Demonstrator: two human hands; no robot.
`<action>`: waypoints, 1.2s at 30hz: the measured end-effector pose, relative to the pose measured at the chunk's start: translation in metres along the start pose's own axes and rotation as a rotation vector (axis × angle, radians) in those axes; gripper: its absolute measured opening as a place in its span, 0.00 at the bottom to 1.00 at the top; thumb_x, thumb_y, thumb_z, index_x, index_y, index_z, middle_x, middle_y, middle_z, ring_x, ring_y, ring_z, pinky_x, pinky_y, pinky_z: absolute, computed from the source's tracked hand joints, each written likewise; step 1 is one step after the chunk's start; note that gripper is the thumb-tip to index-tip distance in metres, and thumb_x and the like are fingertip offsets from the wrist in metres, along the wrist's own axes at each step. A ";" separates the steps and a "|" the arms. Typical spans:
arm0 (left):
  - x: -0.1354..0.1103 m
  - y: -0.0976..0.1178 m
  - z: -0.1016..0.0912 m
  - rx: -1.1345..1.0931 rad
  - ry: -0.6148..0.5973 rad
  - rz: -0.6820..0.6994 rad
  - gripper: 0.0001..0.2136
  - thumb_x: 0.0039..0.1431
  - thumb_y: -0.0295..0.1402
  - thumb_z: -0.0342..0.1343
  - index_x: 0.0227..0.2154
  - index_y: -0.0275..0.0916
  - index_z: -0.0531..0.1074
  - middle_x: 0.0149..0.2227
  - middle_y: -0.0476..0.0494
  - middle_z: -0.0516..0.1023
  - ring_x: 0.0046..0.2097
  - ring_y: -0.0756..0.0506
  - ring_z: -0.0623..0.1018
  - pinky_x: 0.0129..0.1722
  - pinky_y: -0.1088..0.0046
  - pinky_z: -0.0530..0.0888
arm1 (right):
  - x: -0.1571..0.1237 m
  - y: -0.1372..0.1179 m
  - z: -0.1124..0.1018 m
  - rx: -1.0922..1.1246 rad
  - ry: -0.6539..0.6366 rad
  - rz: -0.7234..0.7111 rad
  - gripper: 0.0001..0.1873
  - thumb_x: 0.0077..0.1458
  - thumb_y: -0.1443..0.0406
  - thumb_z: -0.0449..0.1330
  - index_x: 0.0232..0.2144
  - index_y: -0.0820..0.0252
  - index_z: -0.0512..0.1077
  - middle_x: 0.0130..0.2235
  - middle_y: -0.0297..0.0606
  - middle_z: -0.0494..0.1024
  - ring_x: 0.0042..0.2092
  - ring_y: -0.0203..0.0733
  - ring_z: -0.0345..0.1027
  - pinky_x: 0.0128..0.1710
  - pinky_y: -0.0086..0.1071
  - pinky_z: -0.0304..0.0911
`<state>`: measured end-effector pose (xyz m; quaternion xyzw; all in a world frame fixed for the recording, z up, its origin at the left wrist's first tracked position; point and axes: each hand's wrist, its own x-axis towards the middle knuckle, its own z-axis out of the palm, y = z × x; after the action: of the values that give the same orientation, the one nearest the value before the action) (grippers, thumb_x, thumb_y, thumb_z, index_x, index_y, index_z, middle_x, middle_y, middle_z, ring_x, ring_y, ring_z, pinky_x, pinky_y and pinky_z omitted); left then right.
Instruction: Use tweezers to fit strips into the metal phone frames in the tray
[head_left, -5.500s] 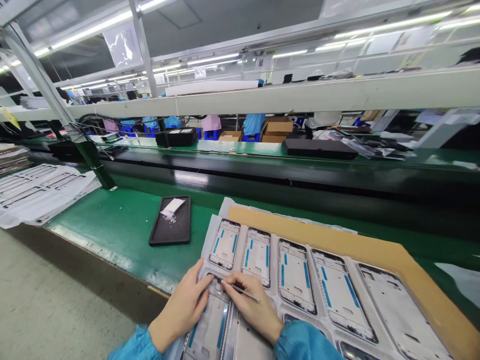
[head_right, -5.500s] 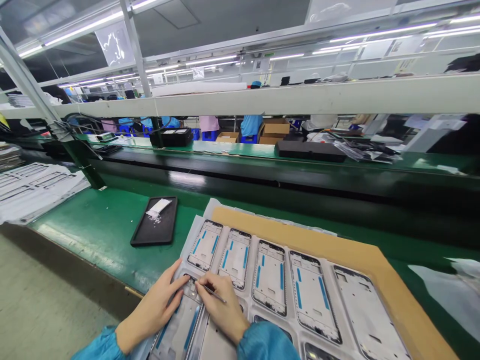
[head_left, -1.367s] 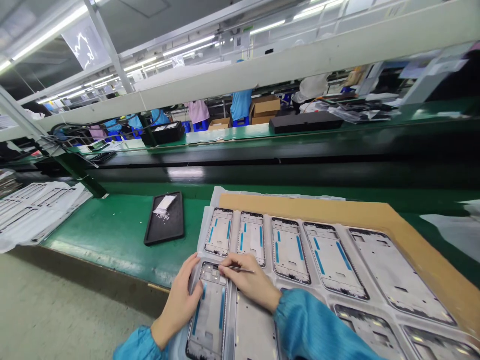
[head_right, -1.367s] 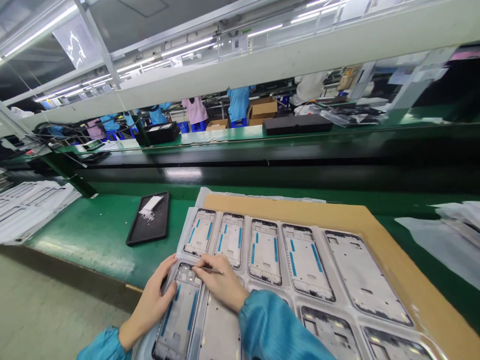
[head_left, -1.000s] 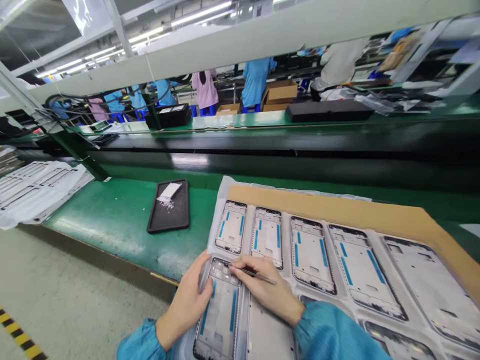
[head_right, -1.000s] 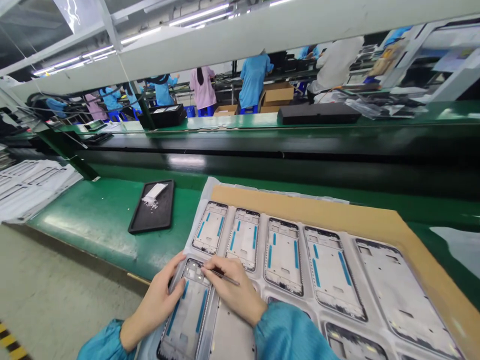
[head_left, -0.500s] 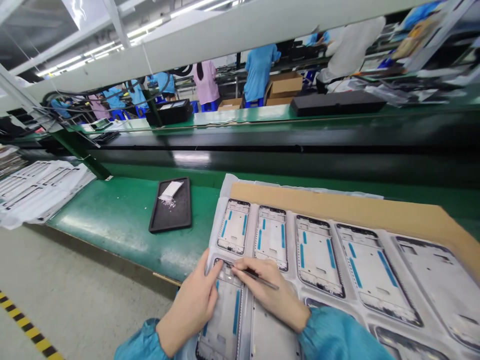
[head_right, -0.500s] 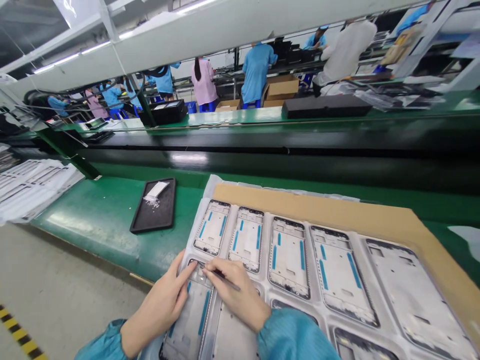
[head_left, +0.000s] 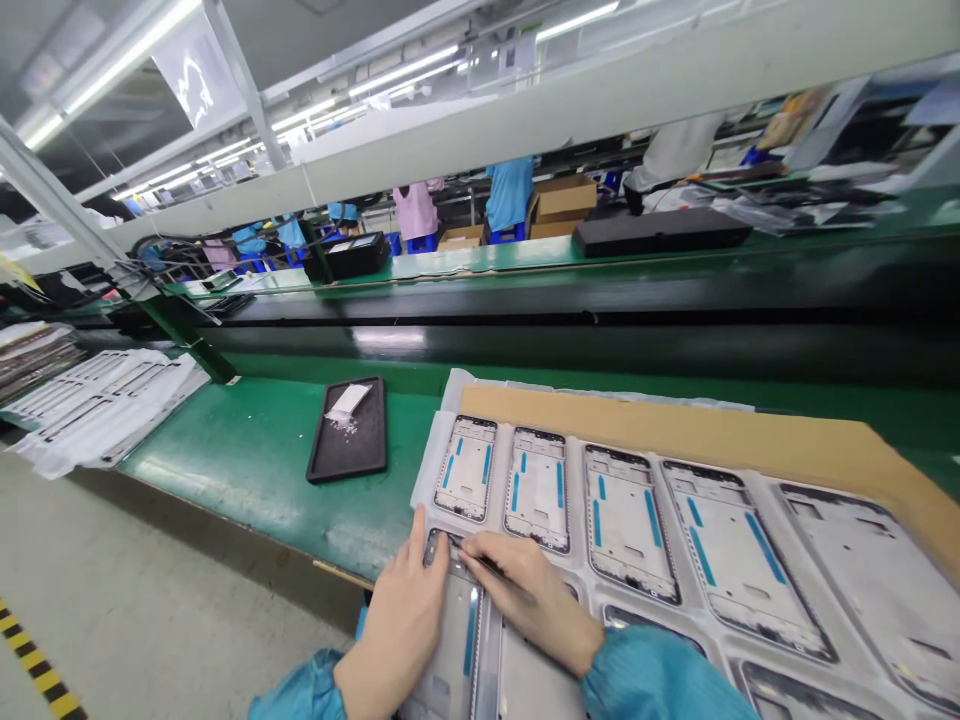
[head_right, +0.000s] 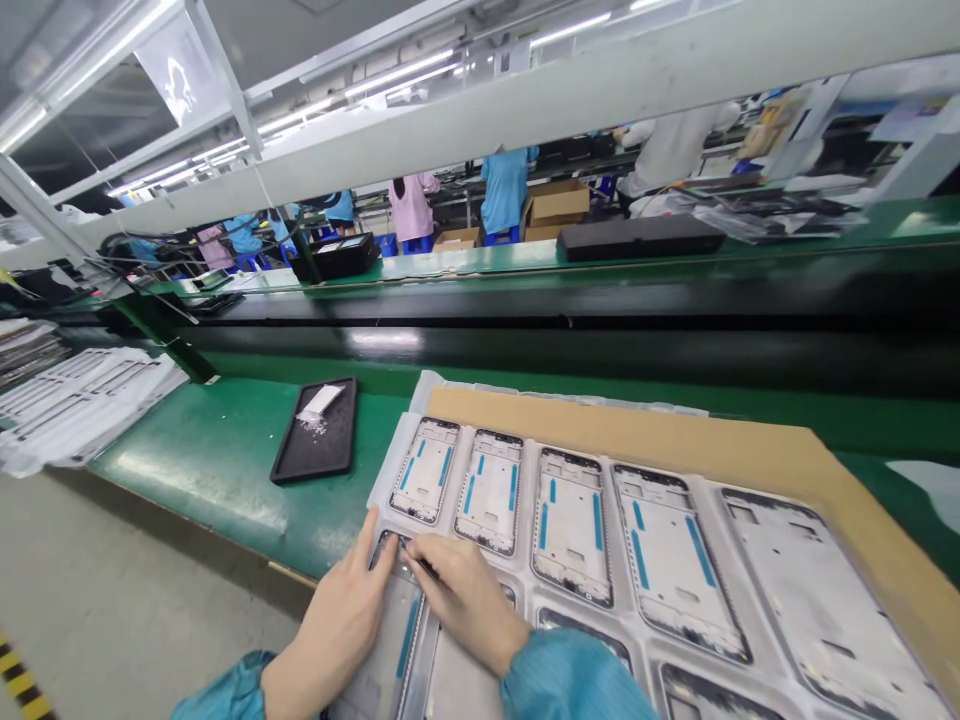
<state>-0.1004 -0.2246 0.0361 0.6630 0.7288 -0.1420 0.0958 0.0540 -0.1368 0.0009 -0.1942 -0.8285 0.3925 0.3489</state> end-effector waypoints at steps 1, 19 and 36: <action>0.000 0.001 -0.001 0.009 0.004 0.004 0.36 0.55 0.13 0.34 0.68 0.34 0.55 0.70 0.24 0.39 0.58 0.36 0.73 0.53 0.58 0.76 | 0.000 0.000 0.001 -0.001 -0.001 0.000 0.12 0.70 0.66 0.50 0.32 0.59 0.66 0.31 0.35 0.73 0.31 0.38 0.68 0.32 0.29 0.57; -0.004 -0.014 0.005 0.040 0.181 0.078 0.31 0.58 0.19 0.41 0.66 0.38 0.59 0.69 0.32 0.53 0.54 0.37 0.74 0.53 0.56 0.75 | 0.010 -0.002 -0.002 0.141 0.054 0.133 0.13 0.61 0.63 0.54 0.25 0.60 0.68 0.24 0.32 0.70 0.26 0.36 0.62 0.29 0.29 0.53; -0.001 -0.006 -0.021 -0.023 -0.003 0.026 0.31 0.58 0.20 0.44 0.66 0.41 0.56 0.71 0.28 0.42 0.43 0.38 0.81 0.45 0.58 0.79 | 0.016 -0.002 -0.004 0.329 0.211 0.440 0.17 0.52 0.52 0.59 0.25 0.60 0.73 0.26 0.39 0.77 0.30 0.44 0.71 0.33 0.34 0.63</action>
<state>-0.1048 -0.2189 0.0565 0.6711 0.7215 -0.1333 0.1063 0.0458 -0.1262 0.0112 -0.3498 -0.6510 0.5652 0.3667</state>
